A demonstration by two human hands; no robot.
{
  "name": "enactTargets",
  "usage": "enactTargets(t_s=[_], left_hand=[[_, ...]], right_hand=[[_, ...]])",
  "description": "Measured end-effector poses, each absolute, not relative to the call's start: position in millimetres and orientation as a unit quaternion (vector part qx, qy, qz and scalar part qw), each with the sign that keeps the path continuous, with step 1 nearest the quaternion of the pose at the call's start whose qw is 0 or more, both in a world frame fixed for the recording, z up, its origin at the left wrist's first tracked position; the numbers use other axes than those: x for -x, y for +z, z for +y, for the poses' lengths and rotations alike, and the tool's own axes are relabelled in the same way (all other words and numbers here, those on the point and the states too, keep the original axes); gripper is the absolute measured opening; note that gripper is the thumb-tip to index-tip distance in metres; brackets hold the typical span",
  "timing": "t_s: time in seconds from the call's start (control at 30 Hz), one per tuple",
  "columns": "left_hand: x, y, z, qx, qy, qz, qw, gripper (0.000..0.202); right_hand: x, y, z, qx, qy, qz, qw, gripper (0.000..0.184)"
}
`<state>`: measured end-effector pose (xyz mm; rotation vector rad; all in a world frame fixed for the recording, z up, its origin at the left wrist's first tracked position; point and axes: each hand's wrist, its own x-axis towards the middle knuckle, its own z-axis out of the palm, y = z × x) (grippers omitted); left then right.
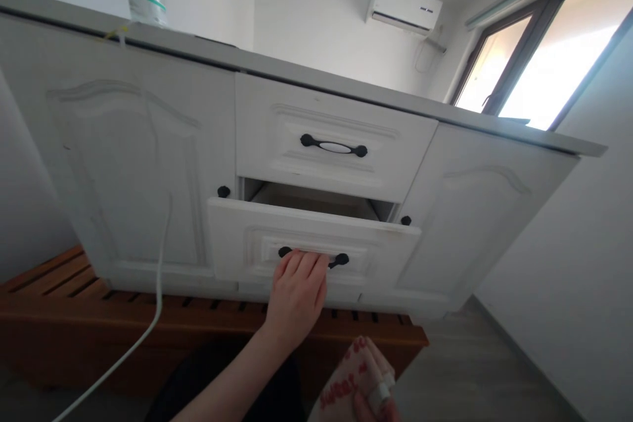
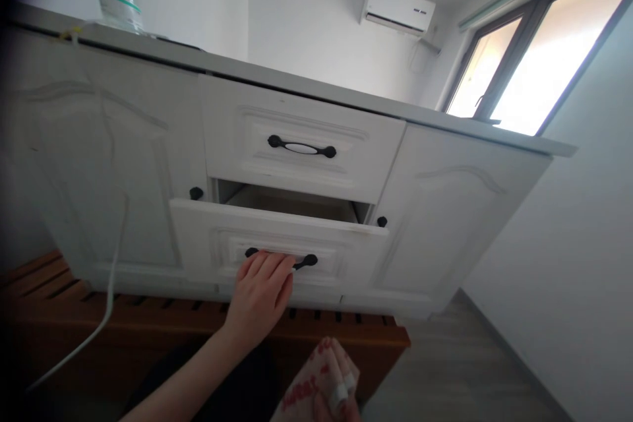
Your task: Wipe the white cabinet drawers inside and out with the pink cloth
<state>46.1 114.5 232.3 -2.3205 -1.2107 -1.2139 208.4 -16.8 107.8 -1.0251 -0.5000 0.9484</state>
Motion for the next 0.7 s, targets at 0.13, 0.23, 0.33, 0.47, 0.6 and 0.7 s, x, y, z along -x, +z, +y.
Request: enactTargets(t_s=[0.13,0.23,0.33,0.47,0.6,0.7], left_hand=[[-37,232,85,0.805,-0.423,-0.402,0.103,0.029],[-34,236,72,0.805,-0.431,-0.401,0.069,0.028],[-32,237,61,0.799,-0.444,-0.401,0.055,0.027],[-30,235,40,0.792,-0.464,-0.394,0.051,0.028],[-28,232,16,0.777,-0.491,-0.392,0.047,0.028],[-24,233,5,0.771,-0.509,-0.377,0.069,0.028]], right_hand=[[-194,115,-36,0.565,0.381,-0.203,0.703,0.062],[-194,126,-45,0.597,0.343,-0.203,0.696,0.068],[-194,136,-52,0.569,0.313,-0.230,0.725,0.069],[-190,138,-62,0.548,0.298,-0.231,0.747,0.065],[-187,140,-69,0.566,0.280,-0.223,0.743,0.060],[-190,151,-73,0.517,0.262,-0.267,0.770,0.071]])
